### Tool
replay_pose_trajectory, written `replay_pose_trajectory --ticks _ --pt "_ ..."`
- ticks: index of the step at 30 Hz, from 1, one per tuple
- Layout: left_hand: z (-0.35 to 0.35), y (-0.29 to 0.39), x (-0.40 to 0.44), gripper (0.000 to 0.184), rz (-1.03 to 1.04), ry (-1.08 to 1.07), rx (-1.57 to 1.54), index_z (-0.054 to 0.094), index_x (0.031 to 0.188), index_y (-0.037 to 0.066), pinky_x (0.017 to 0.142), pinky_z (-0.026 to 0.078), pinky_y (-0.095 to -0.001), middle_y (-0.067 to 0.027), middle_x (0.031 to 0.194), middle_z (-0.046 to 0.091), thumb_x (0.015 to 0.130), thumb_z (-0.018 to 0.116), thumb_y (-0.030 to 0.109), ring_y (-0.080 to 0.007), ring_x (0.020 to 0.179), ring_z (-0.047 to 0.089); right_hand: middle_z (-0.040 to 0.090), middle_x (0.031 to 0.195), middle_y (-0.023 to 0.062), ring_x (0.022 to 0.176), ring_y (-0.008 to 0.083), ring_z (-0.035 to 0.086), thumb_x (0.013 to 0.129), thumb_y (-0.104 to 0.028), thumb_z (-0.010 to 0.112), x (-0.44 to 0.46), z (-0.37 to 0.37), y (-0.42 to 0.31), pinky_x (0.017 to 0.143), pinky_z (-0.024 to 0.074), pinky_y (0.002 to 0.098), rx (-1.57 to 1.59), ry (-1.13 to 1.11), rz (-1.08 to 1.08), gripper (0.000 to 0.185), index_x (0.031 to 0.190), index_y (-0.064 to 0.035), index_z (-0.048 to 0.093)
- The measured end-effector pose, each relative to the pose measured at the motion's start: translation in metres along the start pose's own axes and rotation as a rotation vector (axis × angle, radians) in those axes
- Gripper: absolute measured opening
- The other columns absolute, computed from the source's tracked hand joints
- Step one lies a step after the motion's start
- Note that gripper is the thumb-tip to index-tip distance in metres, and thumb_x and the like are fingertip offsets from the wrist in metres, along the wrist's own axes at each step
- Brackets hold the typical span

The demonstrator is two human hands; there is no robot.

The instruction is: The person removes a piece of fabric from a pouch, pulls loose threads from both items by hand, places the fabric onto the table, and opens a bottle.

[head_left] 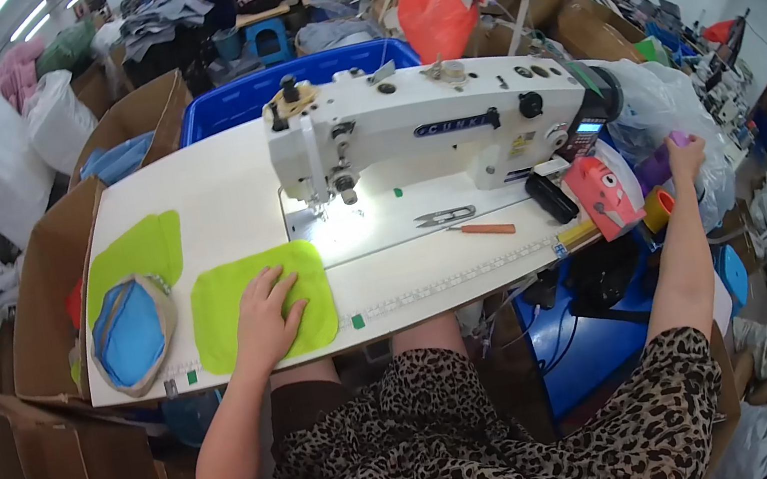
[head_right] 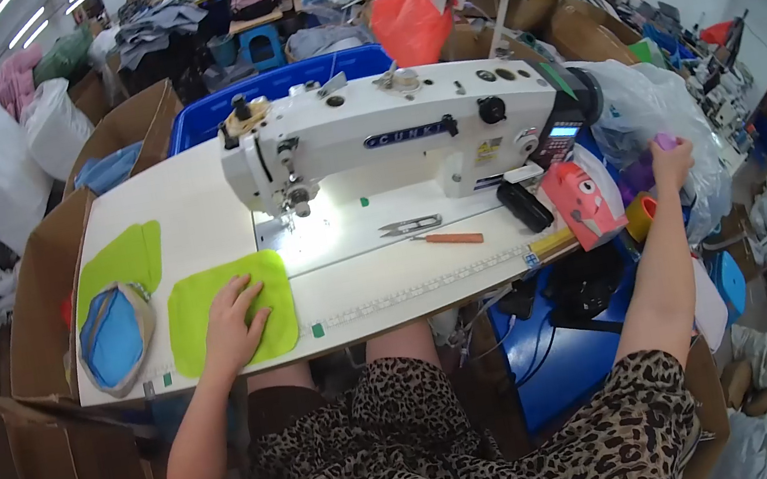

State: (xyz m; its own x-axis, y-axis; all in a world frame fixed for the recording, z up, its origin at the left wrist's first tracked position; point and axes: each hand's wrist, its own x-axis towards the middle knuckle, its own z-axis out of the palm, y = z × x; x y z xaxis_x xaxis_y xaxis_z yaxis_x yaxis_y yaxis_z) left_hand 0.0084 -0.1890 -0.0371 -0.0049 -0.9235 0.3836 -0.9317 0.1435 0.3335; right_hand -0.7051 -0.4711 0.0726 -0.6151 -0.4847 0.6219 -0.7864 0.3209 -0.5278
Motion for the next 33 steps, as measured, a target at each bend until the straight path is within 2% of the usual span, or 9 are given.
replay_pose_trajectory --ticks 6,10,17,22,25,27,31,32,33 --pt "0.005 -0.007 0.001 0.041 0.030 0.000 0.010 0.059 0.117 0.006 0.103 0.036 -0.0428 -0.0153 0.126 0.052 0.080 0.067 0.022 -0.0343 0.120 0.047 0.056 0.116 0.0212 0.108 0.0364 0.053 0.069 -0.035 0.078 0.026 -0.061 -0.034 0.093 0.0426 0.0411 0.124 0.119 -0.443 0.070 0.124 -0.0022 0.050" --pt "0.002 -0.003 0.001 0.044 0.001 0.063 -0.042 0.057 0.119 0.006 0.102 0.037 -0.0431 -0.0153 0.126 0.052 0.079 0.067 0.020 -0.0346 0.120 0.046 0.055 0.122 0.0167 0.108 0.0244 0.056 0.078 -0.028 0.074 0.017 -0.140 -0.092 0.093 0.0438 0.0320 0.471 -0.233 -0.387 0.065 0.131 -0.0027 0.045" --pt "-0.044 0.069 0.003 0.047 0.250 0.348 -0.323 0.056 0.117 0.004 0.098 0.040 -0.0425 -0.0150 0.123 0.054 0.073 0.072 0.012 -0.0339 0.118 0.050 0.054 0.120 0.0132 0.108 0.0216 0.055 0.072 -0.018 0.072 -0.146 -0.247 -0.204 0.093 0.0434 0.0312 0.759 -0.565 -0.662 0.066 0.132 -0.0056 0.046" --pt "-0.064 0.151 -0.014 0.091 0.322 0.138 -0.751 0.038 0.135 0.002 0.101 0.039 -0.0399 -0.0188 0.127 0.051 0.062 0.085 0.028 -0.0338 0.119 0.049 0.052 0.115 0.0083 0.104 0.0177 0.054 0.060 -0.014 0.076 -0.293 -0.252 -0.246 0.092 0.0435 0.0305 1.086 -0.940 -0.760 0.074 0.128 -0.0055 0.047" --pt "-0.068 0.163 -0.029 0.095 0.190 0.111 -0.825 0.037 0.134 -0.001 0.097 0.042 -0.0394 -0.0196 0.123 0.052 0.059 0.086 0.030 -0.0341 0.115 0.052 0.052 0.115 0.0101 0.104 0.0199 0.054 0.060 -0.013 0.076 -0.364 -0.260 -0.264 0.091 0.0438 0.0313 1.154 -1.093 -0.705 0.073 0.126 -0.0026 0.046" --pt "-0.064 0.160 -0.047 0.086 -0.107 0.083 -0.929 0.038 0.131 -0.001 0.095 0.044 -0.0389 -0.0201 0.121 0.053 0.063 0.083 0.026 -0.0347 0.112 0.053 0.050 0.114 0.0147 0.105 0.0259 0.053 0.061 -0.012 0.075 -0.401 -0.263 -0.271 0.092 0.0435 0.0340 1.122 -1.009 -0.809 0.072 0.125 -0.0020 0.046" --pt "-0.035 0.127 -0.071 0.074 -0.096 0.253 -0.792 0.038 0.127 -0.001 0.092 0.045 -0.0407 -0.0218 0.125 0.045 0.066 0.077 0.019 -0.0378 0.114 0.049 0.047 0.113 0.0172 0.101 0.0340 0.053 0.059 -0.017 0.078 -0.450 -0.270 -0.277 0.084 0.0479 0.0398 0.976 -0.787 -1.007 0.075 0.126 -0.0049 0.047" --pt "-0.033 0.123 -0.080 0.070 -0.008 0.371 -0.451 0.037 0.125 0.001 0.089 0.045 -0.0433 -0.0212 0.121 0.043 0.068 0.075 0.016 -0.0392 0.112 0.047 0.049 0.112 0.0166 0.104 0.0335 0.052 0.056 -0.016 0.079 -0.460 -0.270 -0.277 0.088 0.0462 0.0398 0.941 -0.816 -0.977 0.078 0.126 -0.0046 0.046" --pt "-0.028 0.121 -0.088 0.070 -0.016 0.377 -0.443 0.037 0.125 0.001 0.089 0.045 -0.0433 -0.0212 0.121 0.043 0.068 0.075 0.016 -0.0392 0.112 0.047 0.049 0.112 0.0166 0.104 0.0335 0.052 0.056 -0.016 0.079 -0.467 -0.271 -0.276 0.088 0.0462 0.0398 0.950 -0.821 -0.984 0.078 0.126 -0.0046 0.046"
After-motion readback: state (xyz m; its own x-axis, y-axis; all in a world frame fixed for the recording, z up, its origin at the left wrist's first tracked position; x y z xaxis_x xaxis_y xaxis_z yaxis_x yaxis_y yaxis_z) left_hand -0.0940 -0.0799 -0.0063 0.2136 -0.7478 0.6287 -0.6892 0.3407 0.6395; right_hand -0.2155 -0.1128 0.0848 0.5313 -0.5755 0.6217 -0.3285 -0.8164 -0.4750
